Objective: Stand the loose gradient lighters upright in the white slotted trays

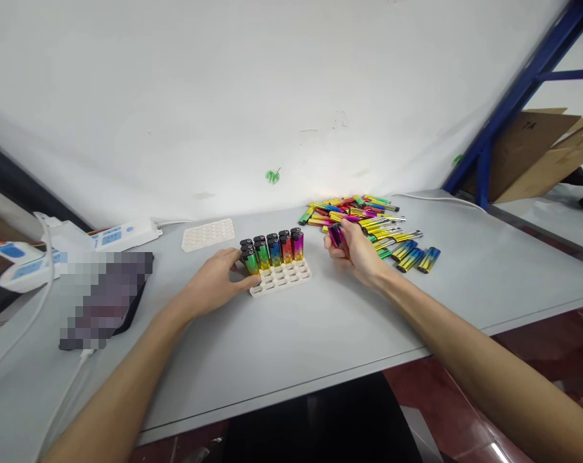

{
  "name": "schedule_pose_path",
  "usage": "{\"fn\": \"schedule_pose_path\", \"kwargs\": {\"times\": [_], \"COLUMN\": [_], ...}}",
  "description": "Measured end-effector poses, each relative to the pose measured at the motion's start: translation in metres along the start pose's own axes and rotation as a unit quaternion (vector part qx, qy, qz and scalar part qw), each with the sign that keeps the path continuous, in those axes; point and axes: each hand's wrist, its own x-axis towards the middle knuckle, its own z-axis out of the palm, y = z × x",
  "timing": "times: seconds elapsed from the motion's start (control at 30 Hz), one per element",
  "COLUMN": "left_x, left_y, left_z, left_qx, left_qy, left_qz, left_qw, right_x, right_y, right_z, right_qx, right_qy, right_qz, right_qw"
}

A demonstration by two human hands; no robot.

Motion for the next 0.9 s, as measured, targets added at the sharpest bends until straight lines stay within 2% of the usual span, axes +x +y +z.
{"fn": "schedule_pose_path", "kwargs": {"times": [0.13, 0.23, 0.3, 0.4, 0.53, 0.7, 0.83, 0.9], "left_x": [0.001, 0.002, 0.002, 0.000, -0.002, -0.002, -0.002, -0.002], "left_y": [-0.001, 0.000, 0.001, 0.002, 0.001, 0.000, -0.001, -0.001], "left_z": [0.001, 0.002, 0.002, 0.002, 0.002, 0.004, 0.005, 0.006], "left_qx": [0.005, 0.007, 0.004, -0.003, -0.015, -0.027, -0.035, -0.041], "left_qy": [-0.003, -0.004, -0.001, 0.005, 0.009, 0.008, 0.012, 0.009], "left_qz": [-0.004, 0.000, 0.004, 0.010, 0.014, 0.035, 0.044, 0.048], "left_qw": [1.000, 1.000, 1.000, 1.000, 1.000, 0.999, 0.998, 0.998], "right_x": [-0.008, -0.016, -0.017, -0.013, -0.007, -0.007, -0.004, -0.002], "right_y": [-0.007, -0.016, -0.018, -0.012, 0.004, 0.013, 0.016, 0.017], "right_z": [0.001, 0.008, 0.017, 0.034, 0.059, 0.079, 0.086, 0.088], "right_qx": [-0.073, -0.167, -0.185, -0.179, -0.198, -0.314, -0.401, -0.424], "right_qy": [-0.062, -0.132, -0.148, -0.117, -0.020, 0.004, 0.025, 0.033], "right_qz": [-0.073, -0.131, -0.158, -0.174, -0.191, -0.250, -0.290, -0.290], "right_qw": [0.993, 0.968, 0.959, 0.961, 0.961, 0.916, 0.868, 0.857]}}
